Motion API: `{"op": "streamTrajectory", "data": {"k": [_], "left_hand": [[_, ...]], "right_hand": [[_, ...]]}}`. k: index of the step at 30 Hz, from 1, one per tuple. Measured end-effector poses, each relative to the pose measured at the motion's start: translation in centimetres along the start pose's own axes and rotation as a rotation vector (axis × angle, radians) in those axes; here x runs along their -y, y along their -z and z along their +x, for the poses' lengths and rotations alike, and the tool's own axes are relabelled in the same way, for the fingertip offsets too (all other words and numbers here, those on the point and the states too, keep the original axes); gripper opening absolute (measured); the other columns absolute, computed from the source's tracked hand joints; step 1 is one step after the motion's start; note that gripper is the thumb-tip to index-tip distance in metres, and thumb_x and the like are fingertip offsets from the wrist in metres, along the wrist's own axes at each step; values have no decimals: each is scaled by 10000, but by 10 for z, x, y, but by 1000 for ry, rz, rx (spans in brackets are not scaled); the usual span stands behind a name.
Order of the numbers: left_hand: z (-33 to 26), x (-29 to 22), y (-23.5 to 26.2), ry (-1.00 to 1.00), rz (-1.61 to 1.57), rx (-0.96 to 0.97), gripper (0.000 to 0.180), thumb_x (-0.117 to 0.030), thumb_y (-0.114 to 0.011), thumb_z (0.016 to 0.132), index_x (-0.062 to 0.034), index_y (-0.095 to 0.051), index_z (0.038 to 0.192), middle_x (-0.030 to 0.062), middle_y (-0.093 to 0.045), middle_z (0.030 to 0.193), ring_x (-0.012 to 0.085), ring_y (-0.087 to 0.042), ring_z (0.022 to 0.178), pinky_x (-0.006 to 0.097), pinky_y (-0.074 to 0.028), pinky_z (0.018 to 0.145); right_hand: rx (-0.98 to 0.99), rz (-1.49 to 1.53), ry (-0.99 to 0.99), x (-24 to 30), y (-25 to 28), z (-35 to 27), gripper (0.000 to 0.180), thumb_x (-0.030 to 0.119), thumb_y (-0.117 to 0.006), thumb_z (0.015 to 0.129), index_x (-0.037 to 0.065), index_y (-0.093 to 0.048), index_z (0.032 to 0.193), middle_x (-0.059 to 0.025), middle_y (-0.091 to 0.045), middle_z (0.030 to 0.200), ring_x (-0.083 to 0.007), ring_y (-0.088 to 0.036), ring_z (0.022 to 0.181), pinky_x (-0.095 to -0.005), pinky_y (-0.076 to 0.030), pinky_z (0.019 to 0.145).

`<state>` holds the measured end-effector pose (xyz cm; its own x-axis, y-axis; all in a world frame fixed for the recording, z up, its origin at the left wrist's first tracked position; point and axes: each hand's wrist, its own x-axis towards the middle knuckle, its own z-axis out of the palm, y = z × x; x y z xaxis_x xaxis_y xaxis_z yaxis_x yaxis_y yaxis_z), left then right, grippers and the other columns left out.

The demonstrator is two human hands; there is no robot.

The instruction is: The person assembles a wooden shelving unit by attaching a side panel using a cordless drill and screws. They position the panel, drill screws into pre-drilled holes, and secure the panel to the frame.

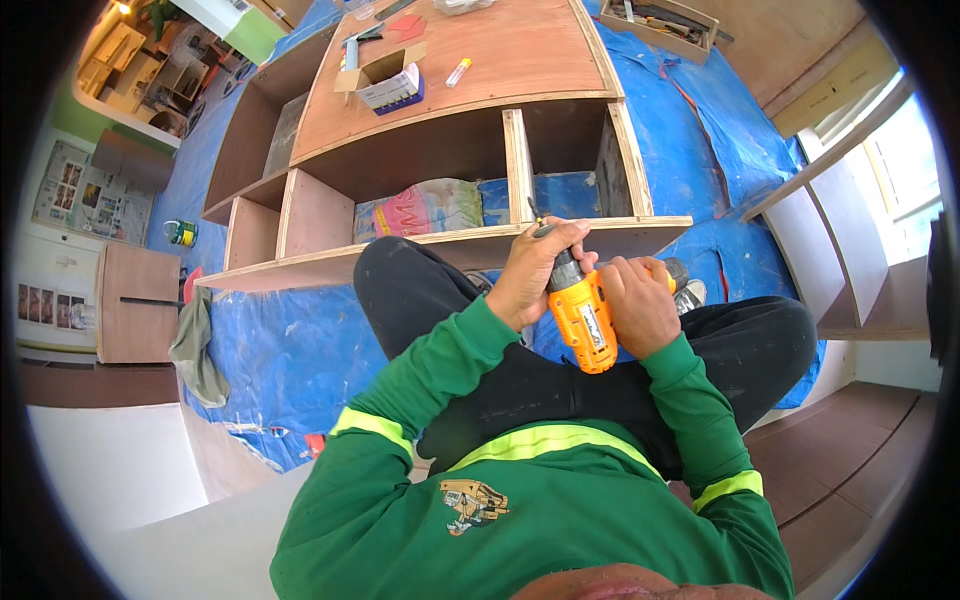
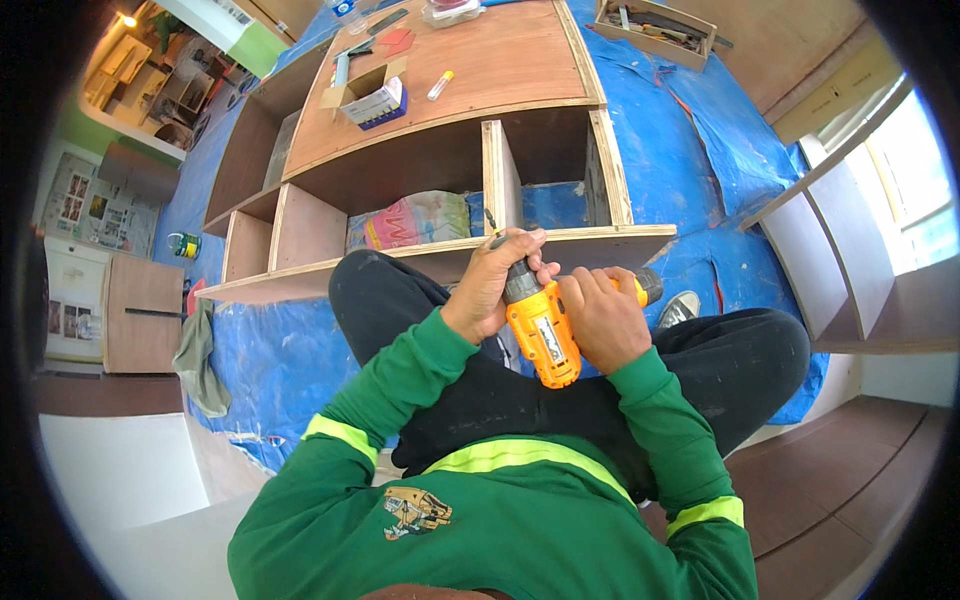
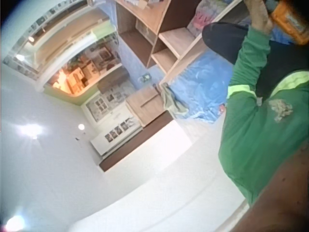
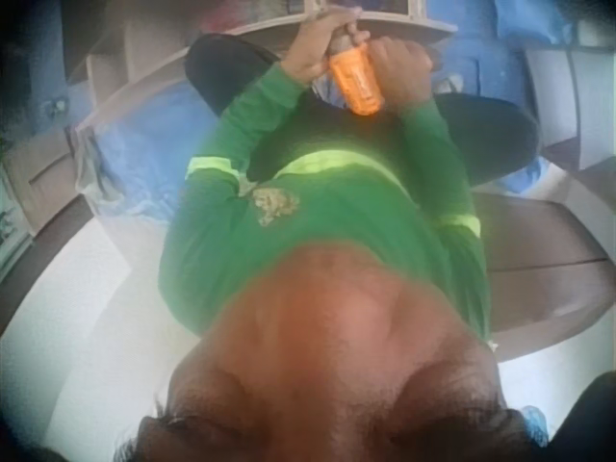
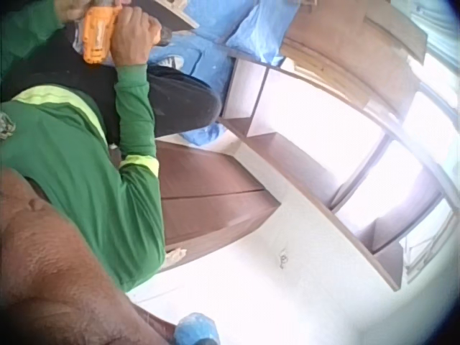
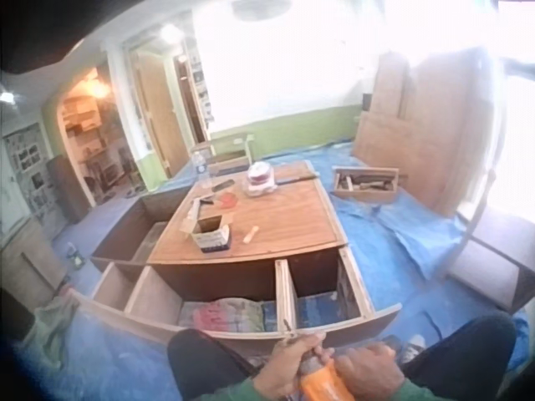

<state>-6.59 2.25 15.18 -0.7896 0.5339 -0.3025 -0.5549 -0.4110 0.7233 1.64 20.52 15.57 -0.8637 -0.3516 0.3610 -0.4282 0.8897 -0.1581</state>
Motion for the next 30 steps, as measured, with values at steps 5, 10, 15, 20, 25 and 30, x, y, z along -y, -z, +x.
{"op": "streamTrajectory", "data": {"k": [5, 10, 15, 20, 25, 30], "left_hand": [[16, -102, 25, 176, 490, 116, 815, -764, -417, 1004, -40, -590, 1335, 116, -678, 1243, 230, -646, 1216, 429, -511, 1070], [98, -284, 113, -511, 1594, -312, 426, -387, -572, 1075, -8, -686, 1233, 121, -720, 1089, 210, -665, 1004, 396, -530, 925], [203, -392, 281, -209, 1763, -485, 410, -394, -656, 1011, -21, -741, 1156, 146, -761, 1027, 248, -697, 921, 417, -539, 833], [330, -343, 309, 181, 2316, -159, 571, -545, -505, 1036, -70, -778, 1195, 215, -749, 1209, 366, -692, 1181, 447, -522, 1032], [313, -413, 382, 174, 2420, -302, 383, -308, -577, 959, -113, -795, 1206, 178, -767, 1199, 364, -727, 1115, 433, -544, 1010], [301, -397, 351, 260, 2172, -439, 335, -223, -595, 938, -112, -811, 1170, 176, -783, 1129, 342, -752, 1037, 429, -569, 960]], "right_hand": [[41, 110, -110, -29, 38, 8, 174, 150, -655, 886, 96, -575, 1030, -91, -590, 927, -315, -631, 950, -458, -435, 912], [-49, 14, -264, -63, 89, 10, 215, 165, -710, 877, 78, -612, 1047, -108, -628, 921, -339, -637, 925, -456, -438, 882], [-141, 191, -564, -79, 82, 4, 239, 154, -752, 869, 68, -626, 1053, -120, -660, 918, -348, -642, 880, -429, -461, 821], [-181, 370, -858, -79, 59, -5, 256, 126, -783, 861, 54, -639, 1060, -144, -683, 901, -368, -653, 818, -450, -491, 710], [-227, 493, -776, -78, 70, -12, 274, 94, -801, 875, 39, -638, 1089, -127, -709, 908, -323, -698, 814, -408, -537, 711], [-153, 359, -789, -78, 62, -16, 311, 81, -816, 869, 47, -625, 1111, -131, -711, 914, -294, -698, 816, -382, -541, 715]]}}
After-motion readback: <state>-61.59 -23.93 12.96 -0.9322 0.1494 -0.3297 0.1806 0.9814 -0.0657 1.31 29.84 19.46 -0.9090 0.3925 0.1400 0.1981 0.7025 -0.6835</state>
